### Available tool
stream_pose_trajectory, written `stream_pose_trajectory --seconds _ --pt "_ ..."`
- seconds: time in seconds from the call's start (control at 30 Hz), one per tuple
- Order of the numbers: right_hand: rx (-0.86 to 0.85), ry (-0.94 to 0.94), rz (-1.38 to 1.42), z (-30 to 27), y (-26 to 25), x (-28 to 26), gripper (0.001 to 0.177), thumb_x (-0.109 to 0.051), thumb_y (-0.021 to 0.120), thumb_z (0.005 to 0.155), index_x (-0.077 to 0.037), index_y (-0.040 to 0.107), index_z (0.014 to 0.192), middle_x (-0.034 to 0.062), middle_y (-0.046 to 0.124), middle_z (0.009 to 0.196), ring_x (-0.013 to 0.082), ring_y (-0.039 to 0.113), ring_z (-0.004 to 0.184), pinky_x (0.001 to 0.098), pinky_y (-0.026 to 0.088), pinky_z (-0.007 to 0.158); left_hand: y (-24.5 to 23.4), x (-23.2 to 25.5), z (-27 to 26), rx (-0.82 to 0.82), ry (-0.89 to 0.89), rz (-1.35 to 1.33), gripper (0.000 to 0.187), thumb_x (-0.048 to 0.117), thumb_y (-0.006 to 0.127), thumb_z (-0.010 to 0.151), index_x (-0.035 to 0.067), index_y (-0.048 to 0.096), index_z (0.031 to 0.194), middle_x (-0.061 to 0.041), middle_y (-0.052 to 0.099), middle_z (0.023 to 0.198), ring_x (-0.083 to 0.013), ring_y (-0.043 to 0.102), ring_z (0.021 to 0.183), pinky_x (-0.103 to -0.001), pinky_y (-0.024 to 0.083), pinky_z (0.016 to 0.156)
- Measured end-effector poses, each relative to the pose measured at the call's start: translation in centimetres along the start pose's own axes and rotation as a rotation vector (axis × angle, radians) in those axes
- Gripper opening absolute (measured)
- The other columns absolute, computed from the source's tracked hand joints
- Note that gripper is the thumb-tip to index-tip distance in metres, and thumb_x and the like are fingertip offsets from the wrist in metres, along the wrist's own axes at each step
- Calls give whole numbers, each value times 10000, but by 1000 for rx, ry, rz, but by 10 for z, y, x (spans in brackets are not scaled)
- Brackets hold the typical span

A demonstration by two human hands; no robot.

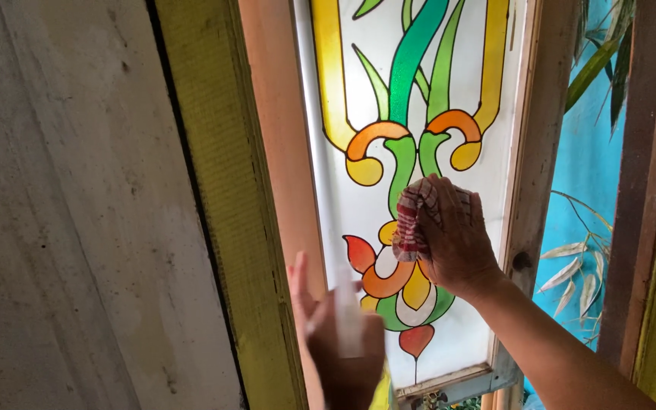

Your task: The recorder is cleaning a decorative stained-glass window using a spray bottle and a cloth.

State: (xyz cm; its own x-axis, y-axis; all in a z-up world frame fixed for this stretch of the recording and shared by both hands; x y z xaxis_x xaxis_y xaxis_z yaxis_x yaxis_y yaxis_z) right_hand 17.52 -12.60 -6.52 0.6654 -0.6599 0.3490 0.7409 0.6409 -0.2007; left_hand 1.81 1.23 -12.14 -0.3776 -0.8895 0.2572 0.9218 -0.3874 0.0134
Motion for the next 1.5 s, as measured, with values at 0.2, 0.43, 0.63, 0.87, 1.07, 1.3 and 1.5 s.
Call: stream_pose_trajectory --seconds 0.2,0.43,0.63,0.87,1.07,1.3,1.5 --pt "17 -25 105 1 -9 2 682 -310 681 924 -71 408 1502 251 401 1537 461 425 1421 617 320 1147 -9 -8 11 -27 -291 -318 323 51 633 671 -30 725 970 -313 610 1367 -446 273 1550 -470 570 958" --pt "7 -7 86 -12 -15 19 721 -364 660 890 -61 404 1491 286 410 1495 482 421 1374 610 316 1120 1 -9 24 59 -541 -436 419 34 613 699 15 697 1109 -180 724 1170 -214 725 794 -337 601 692" --pt "10 -15 69 -20 -14 26 658 -209 644 894 -89 418 1501 243 424 1529 460 421 1435 580 321 1180 1 -16 20 -18 -589 -266 402 38 619 726 7 693 1120 -117 774 901 -170 708 645 -312 587 600" --pt "-1 45 72 -32 0 34 739 -207 665 874 -50 351 1525 314 357 1555 488 384 1431 609 299 1186 1 -8 28 -143 -696 -230 427 59 612 688 55 741 1095 -111 751 714 -202 741 607 -343 604 603" --pt "-43 96 41 -35 8 30 775 -251 668 863 -58 338 1537 297 326 1587 493 359 1454 619 265 1184 0 -15 25 -158 -429 -15 336 65 656 651 40 749 973 -118 669 558 -283 664 591 -415 547 806" --pt "-33 76 52 -36 17 23 756 -344 674 916 -43 349 1528 303 337 1562 507 347 1455 628 266 1189 1 -22 18 -167 -345 -76 344 88 653 633 45 759 957 -95 670 607 -277 642 601 -417 533 729" --pt "-55 236 183 -4 12 -16 444 -294 628 913 -136 538 1318 129 538 1381 347 522 1336 510 354 1116 -7 -31 13 -152 -480 -149 366 67 619 662 39 741 1006 -99 652 549 -255 682 484 -364 565 556"
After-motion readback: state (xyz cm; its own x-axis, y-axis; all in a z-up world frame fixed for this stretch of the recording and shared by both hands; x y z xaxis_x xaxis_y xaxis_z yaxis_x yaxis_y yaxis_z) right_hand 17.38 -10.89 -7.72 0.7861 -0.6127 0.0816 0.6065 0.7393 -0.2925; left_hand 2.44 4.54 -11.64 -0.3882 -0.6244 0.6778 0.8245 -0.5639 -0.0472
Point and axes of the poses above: each hand's wrist, its own z-axis towards the middle knuckle, its own y-axis out of the palm, x = y × z, the point moved 3 cm from there along z, towards the middle knuckle
